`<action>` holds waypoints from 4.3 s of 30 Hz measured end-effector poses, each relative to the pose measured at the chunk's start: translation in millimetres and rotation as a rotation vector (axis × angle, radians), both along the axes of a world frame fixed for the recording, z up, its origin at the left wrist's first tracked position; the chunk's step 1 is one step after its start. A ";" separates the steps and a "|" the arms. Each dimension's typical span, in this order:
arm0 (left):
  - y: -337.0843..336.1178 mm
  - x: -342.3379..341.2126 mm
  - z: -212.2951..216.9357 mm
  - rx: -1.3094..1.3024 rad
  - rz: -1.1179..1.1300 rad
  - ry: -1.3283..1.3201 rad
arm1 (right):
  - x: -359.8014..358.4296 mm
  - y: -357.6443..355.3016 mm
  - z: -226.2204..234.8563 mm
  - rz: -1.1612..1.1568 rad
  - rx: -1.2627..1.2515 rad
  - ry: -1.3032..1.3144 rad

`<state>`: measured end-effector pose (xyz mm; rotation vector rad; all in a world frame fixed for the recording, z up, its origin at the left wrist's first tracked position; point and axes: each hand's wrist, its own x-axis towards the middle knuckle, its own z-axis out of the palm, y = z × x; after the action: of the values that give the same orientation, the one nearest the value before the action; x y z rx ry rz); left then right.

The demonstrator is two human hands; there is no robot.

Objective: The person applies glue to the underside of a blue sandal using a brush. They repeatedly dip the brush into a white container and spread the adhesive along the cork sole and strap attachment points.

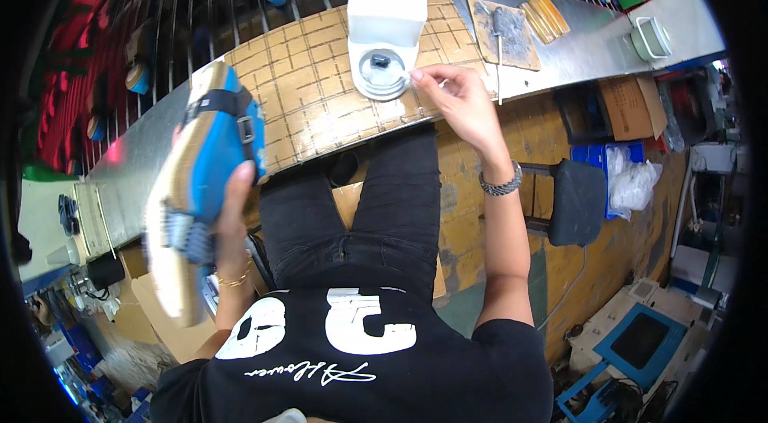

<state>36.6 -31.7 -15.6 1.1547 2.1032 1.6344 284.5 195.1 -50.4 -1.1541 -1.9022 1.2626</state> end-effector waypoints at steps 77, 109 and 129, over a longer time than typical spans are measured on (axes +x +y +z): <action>10.3 5.2 0.3 0.336 -0.056 0.704 | -61.4 -79.8 118.1 0.351 0.800 0.293; 32.5 -1.5 -5.0 0.387 0.104 0.739 | -58.1 -96.9 134.2 0.578 0.748 0.200; 28.1 -15.6 -13.2 0.274 0.097 0.560 | -66.1 -119.4 111.6 0.272 0.357 0.226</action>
<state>21.0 -3.6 -28.8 1.7998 2.3248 1.8492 218.5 75.7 61.2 -0.5617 -2.0494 1.0751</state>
